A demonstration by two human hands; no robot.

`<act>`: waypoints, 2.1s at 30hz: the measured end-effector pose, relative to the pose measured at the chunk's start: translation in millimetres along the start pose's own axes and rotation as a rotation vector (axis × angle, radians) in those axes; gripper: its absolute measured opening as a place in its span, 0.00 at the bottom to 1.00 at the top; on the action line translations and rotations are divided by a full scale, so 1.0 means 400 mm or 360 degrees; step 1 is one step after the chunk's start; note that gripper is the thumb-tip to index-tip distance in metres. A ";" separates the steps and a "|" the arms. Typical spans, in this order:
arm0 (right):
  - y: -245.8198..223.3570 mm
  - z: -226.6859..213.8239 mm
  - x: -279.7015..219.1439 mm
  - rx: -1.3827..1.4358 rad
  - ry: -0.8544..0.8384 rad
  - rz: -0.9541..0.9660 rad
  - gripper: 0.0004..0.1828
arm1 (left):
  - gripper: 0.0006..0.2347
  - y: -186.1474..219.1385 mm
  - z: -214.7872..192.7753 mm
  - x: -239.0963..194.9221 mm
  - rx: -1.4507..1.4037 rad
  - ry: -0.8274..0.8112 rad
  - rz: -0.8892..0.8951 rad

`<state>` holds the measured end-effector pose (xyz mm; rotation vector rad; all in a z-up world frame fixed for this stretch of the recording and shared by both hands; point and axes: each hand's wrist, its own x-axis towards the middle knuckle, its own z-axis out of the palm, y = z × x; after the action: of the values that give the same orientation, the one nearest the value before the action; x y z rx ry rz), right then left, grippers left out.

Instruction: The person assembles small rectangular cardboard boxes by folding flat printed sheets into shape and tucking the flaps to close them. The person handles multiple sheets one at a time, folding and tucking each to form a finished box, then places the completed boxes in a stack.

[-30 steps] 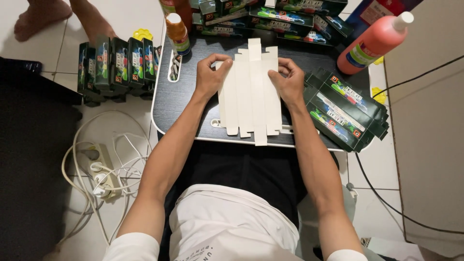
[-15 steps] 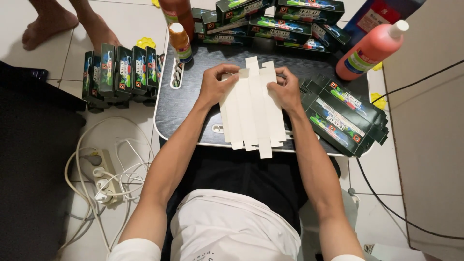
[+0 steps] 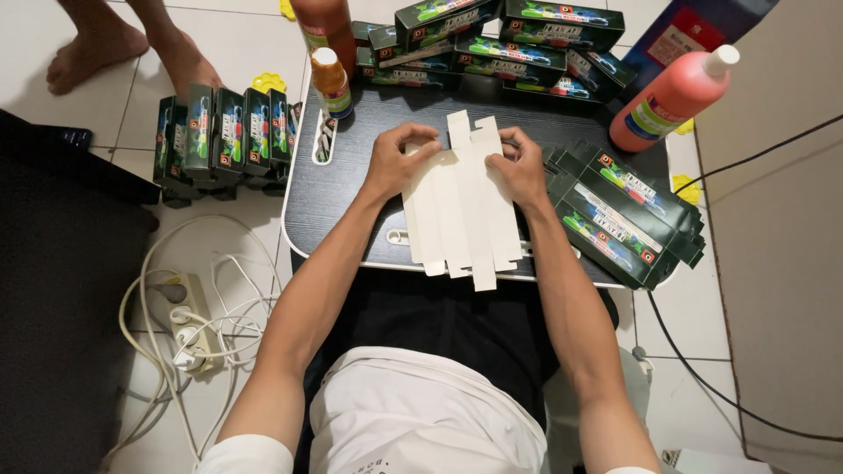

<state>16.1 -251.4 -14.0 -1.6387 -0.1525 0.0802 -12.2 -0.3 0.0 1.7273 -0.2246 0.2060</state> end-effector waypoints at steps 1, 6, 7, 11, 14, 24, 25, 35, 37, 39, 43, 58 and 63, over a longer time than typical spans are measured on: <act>0.000 0.000 0.000 -0.0006 -0.0007 -0.0006 0.18 | 0.09 0.001 0.000 0.001 -0.0029 -0.0007 0.0007; 0.009 -0.001 0.004 -0.0010 -0.0011 -0.0016 0.18 | 0.13 -0.013 -0.004 0.002 -0.0019 -0.0040 -0.0008; 0.011 -0.002 0.005 0.0003 -0.0018 -0.0029 0.17 | 0.12 -0.010 -0.007 0.002 -0.0018 -0.0028 -0.0009; -0.002 0.002 0.000 0.0024 -0.0033 -0.0068 0.16 | 0.12 -0.019 -0.006 0.008 -0.0009 -0.0016 -0.0006; -0.012 0.008 -0.009 0.0050 -0.0015 -0.0079 0.16 | 0.17 -0.009 -0.007 0.003 -0.0003 -0.0034 0.0010; 0.028 -0.003 -0.009 0.0144 -0.0076 -0.0074 0.15 | 0.12 0.019 0.007 -0.020 -0.0115 0.0185 -0.0059; 0.040 -0.005 0.003 0.0143 -0.0074 -0.0157 0.15 | 0.12 0.021 0.007 -0.014 -0.0112 0.0177 -0.0018; -0.048 -0.005 -0.010 0.0172 -0.0087 -0.0092 0.18 | 0.11 0.056 0.021 0.010 0.0562 0.0085 0.0318; -0.048 -0.002 -0.023 0.0220 -0.0097 -0.0073 0.19 | 0.09 0.068 0.019 -0.001 0.0580 0.0065 0.0325; -0.054 -0.002 -0.020 0.0269 -0.0114 -0.0039 0.21 | 0.08 0.073 0.017 0.007 0.0599 0.0047 0.0315; -0.037 0.000 -0.024 0.0238 -0.0114 -0.0077 0.18 | 0.04 0.077 0.021 -0.002 0.0381 0.0023 0.0315; -0.112 0.013 -0.004 -0.0050 -0.0029 0.0141 0.22 | 0.22 0.063 0.023 0.061 0.0229 0.0053 0.0032; -0.142 -0.002 0.035 -0.0313 -0.0033 0.0131 0.17 | 0.26 0.053 0.022 0.110 0.0298 -0.0027 0.0171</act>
<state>27.1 -246.3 43.1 -1.8410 -0.1117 0.1489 24.7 -14.0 30.3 1.9050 -0.3192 0.2987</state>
